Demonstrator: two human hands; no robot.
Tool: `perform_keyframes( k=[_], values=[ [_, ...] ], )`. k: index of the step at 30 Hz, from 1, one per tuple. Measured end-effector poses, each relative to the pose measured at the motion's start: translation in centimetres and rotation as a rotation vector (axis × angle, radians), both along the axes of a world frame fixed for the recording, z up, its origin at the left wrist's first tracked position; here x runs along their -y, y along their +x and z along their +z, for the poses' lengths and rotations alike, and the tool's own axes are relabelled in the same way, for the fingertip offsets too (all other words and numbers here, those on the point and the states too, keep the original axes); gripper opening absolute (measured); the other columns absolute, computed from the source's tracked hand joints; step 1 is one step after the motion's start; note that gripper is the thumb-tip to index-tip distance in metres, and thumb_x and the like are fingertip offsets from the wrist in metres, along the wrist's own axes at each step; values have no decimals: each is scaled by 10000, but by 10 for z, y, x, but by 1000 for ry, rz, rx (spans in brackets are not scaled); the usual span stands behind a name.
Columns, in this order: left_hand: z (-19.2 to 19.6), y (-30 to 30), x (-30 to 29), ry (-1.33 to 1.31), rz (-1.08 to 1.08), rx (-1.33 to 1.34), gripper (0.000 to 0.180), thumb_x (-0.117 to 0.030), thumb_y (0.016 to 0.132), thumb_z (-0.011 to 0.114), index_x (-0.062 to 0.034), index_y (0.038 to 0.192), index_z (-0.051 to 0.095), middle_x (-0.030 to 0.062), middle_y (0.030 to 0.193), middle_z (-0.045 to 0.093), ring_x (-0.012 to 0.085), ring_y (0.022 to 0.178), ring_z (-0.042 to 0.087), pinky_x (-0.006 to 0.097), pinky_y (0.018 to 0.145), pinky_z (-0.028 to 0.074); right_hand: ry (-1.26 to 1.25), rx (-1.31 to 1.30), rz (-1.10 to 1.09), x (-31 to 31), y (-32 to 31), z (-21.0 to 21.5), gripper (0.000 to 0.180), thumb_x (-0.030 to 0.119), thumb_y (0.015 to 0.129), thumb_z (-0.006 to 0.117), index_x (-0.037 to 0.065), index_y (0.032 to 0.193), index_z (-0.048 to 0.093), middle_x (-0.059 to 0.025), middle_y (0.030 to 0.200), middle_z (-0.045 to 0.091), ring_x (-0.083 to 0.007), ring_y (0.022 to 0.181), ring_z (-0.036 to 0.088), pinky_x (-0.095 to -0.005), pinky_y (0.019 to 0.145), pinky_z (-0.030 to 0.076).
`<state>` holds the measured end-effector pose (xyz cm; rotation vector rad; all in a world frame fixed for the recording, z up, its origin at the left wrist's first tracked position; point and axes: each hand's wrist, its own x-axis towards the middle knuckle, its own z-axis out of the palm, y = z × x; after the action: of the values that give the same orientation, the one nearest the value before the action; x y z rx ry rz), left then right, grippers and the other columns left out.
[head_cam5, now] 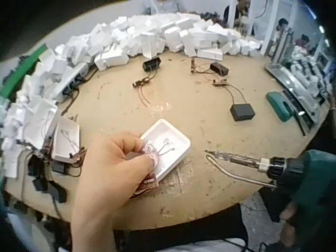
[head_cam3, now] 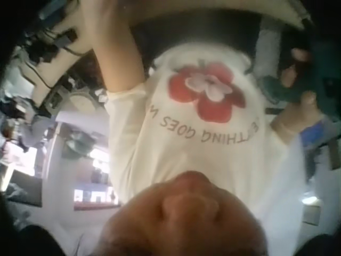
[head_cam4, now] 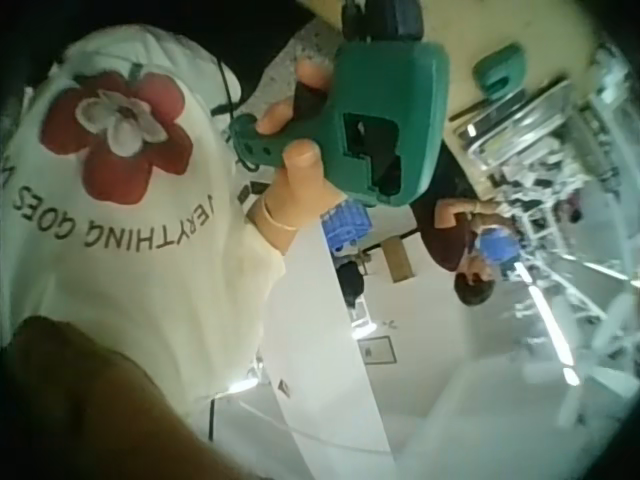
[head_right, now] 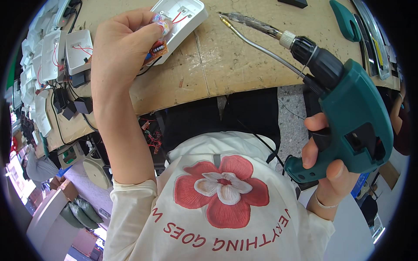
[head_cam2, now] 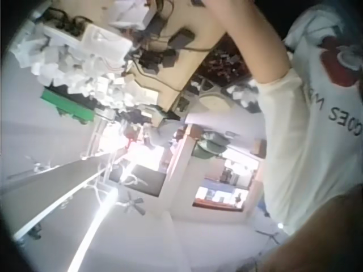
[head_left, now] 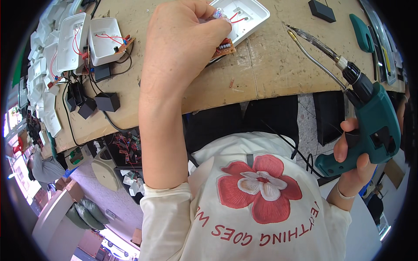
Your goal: Soldering electronic components inside small plastic cases on an assembly line.
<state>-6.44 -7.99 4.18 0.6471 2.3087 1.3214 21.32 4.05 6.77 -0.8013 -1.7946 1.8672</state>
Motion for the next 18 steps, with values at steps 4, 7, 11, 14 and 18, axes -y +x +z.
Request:
perform_keyframes(
  k=[4, 7, 11, 14, 18],
  values=[
    [-5, -1, 2, 3, 5, -3, 237, -91, 672, 591, 28, 862, 668, 30, 670, 614, 44, 584, 539, 187, 536, 423, -13, 4, 13, -1, -1, 1, 758, 400, 741, 698, -78, 1217, 353, -201, 1073, 546, -95, 547, 530, -190, 462, 445],
    [-5, 0, 2, -15, -10, -75, 240, -84, 671, 583, 27, 867, 666, 21, 655, 604, 41, 590, 536, 183, 548, 422, -19, 6, 6, -1, 0, 0, 757, 402, 739, 699, -78, 1214, 356, -201, 1073, 545, -96, 545, 531, -189, 461, 444],
    [6, 6, -2, 49, -3, 3, 135, -25, 684, 591, 67, 781, 609, 65, 750, 620, 100, 598, 569, 218, 543, 433, -23, 4, 2, -1, -1, 0, 759, 406, 736, 701, -79, 1210, 359, -195, 1070, 544, -92, 547, 533, -184, 454, 440],
    [24, 18, -8, 65, -14, 96, 94, 13, 698, 585, 104, 710, 564, 97, 791, 602, 121, 609, 565, 232, 531, 423, -24, 4, 5, -1, -1, 0, 764, 412, 732, 702, -80, 1208, 363, -192, 1063, 546, -90, 545, 533, -183, 449, 439],
    [10, 27, -4, 63, -77, -294, 76, 27, 680, 595, 81, 724, 564, 145, 847, 588, 227, 695, 590, 295, 596, 461, 6, 32, -29, 3, -5, 2, 783, 424, 717, 713, -80, 1207, 368, -187, 1047, 555, -96, 543, 539, -187, 449, 445]
  ],
)
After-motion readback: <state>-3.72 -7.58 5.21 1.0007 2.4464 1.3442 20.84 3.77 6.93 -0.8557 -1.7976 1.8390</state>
